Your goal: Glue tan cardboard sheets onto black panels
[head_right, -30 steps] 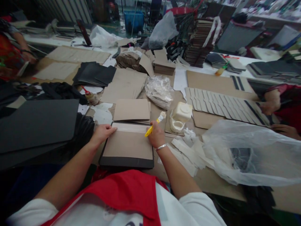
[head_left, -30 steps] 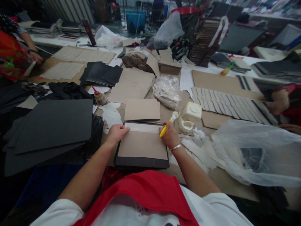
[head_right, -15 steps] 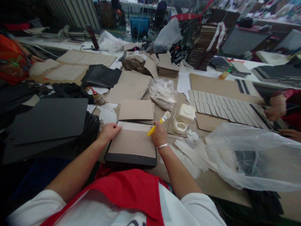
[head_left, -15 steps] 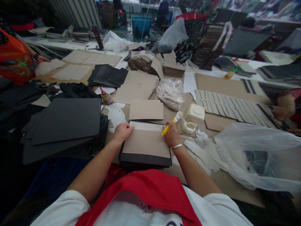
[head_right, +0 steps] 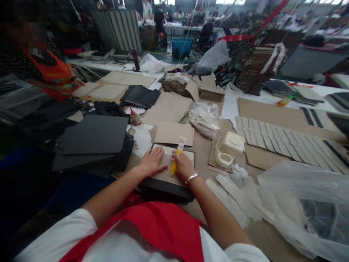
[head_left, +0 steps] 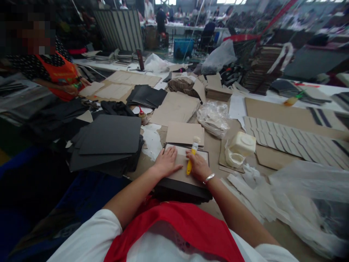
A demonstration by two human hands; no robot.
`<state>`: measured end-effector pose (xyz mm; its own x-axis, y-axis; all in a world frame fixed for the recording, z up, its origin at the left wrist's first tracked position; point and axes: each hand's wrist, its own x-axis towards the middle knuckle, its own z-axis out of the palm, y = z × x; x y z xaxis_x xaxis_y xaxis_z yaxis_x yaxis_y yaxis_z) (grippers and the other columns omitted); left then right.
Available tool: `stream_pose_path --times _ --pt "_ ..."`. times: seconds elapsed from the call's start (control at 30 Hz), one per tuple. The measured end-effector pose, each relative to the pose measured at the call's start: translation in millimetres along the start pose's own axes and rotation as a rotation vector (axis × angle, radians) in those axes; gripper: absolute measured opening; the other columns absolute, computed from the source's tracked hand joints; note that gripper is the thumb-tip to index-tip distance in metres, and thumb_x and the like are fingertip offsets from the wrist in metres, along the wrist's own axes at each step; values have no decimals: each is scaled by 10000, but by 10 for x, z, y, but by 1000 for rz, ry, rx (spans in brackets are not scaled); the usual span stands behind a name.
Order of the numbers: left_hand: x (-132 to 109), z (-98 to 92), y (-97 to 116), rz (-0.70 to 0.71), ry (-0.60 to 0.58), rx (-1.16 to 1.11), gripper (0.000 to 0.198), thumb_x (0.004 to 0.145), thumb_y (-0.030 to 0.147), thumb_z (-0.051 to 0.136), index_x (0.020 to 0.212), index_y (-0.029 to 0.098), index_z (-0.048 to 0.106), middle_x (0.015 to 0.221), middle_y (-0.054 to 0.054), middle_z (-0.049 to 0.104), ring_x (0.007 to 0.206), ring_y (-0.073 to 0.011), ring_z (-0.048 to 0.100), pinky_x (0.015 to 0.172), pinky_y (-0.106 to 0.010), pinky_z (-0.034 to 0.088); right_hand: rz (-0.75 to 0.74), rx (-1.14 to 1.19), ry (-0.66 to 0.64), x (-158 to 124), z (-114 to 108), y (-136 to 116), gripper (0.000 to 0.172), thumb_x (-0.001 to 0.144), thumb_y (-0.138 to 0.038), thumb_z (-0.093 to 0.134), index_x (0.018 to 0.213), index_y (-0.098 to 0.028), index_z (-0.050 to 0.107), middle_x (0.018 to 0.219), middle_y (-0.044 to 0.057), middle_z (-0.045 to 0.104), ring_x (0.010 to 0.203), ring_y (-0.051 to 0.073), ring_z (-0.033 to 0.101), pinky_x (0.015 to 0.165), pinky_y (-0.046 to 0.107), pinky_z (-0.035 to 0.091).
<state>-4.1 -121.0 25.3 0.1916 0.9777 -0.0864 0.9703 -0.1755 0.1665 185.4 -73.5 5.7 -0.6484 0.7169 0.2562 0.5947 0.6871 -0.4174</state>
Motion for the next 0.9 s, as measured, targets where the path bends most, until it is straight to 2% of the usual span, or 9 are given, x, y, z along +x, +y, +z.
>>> stream_pose_path --times 0.1,0.2,0.3,0.37,0.47,0.57,0.7,0.8,0.9 --pt "-296 -229 -178 -33 62 19 584 842 541 451 1229 110 527 1319 -192 505 1216 -291 471 1039 -457 318 109 -48 42 -151 -133 114 330 699 -45 446 981 -172 560 1144 151 612 994 248 595 841 419 480" --pt "-661 -550 -407 93 330 35 425 879 443 443 1181 167 556 1222 -135 586 1173 -238 503 1035 -407 337 233 -39 117 -260 -296 200 289 796 -214 457 1071 -191 540 930 116 663 763 243 641 665 384 507" --pt "-868 -814 -666 -138 593 128 502 844 415 517 1281 171 475 1327 -153 494 1273 -290 388 1056 -467 283 282 22 198 -218 -386 43 308 823 -372 471 1077 -210 531 899 102 660 691 239 644 603 366 497" --pt "-890 -906 -826 -297 552 154 485 813 406 562 1223 150 525 1264 -169 536 1201 -312 451 990 -457 349 262 119 235 -117 -404 -174 286 830 -395 472 1047 -217 525 947 104 662 749 236 655 646 364 505" --pt "-866 -917 -960 -337 435 136 257 864 346 481 960 171 643 1006 -111 651 958 -239 580 839 -347 439 200 288 226 63 -394 -500 233 844 -378 475 1013 -220 507 963 99 672 819 218 661 696 341 510" --pt "-881 -856 -994 -350 504 140 306 916 310 370 924 177 646 914 -96 661 862 -204 599 785 -311 447 168 383 196 191 -379 -729 215 851 -366 486 1011 -223 506 931 83 680 787 195 666 671 306 505" --pt "-905 -790 -1049 -241 559 206 417 836 413 533 1166 158 561 1138 -144 609 1052 -267 541 877 -371 426 147 471 167 270 -342 -904 203 854 -347 490 1009 -217 510 865 68 681 747 179 663 640 282 496" --pt "-916 -812 -1062 -227 535 249 267 853 357 509 1000 171 632 1016 -111 655 948 -248 582 823 -352 447 146 495 155 267 -270 -997 186 840 -313 514 1002 -223 508 848 49 672 757 170 660 679 295 499" --pt "-982 -894 -931 -155 692 282 205 876 277 469 887 176 647 901 -85 683 825 -216 612 756 -326 464 178 618 129 207 -177 -1076 206 835 -321 525 1014 -235 474 862 32 657 766 164 660 679 308 513"
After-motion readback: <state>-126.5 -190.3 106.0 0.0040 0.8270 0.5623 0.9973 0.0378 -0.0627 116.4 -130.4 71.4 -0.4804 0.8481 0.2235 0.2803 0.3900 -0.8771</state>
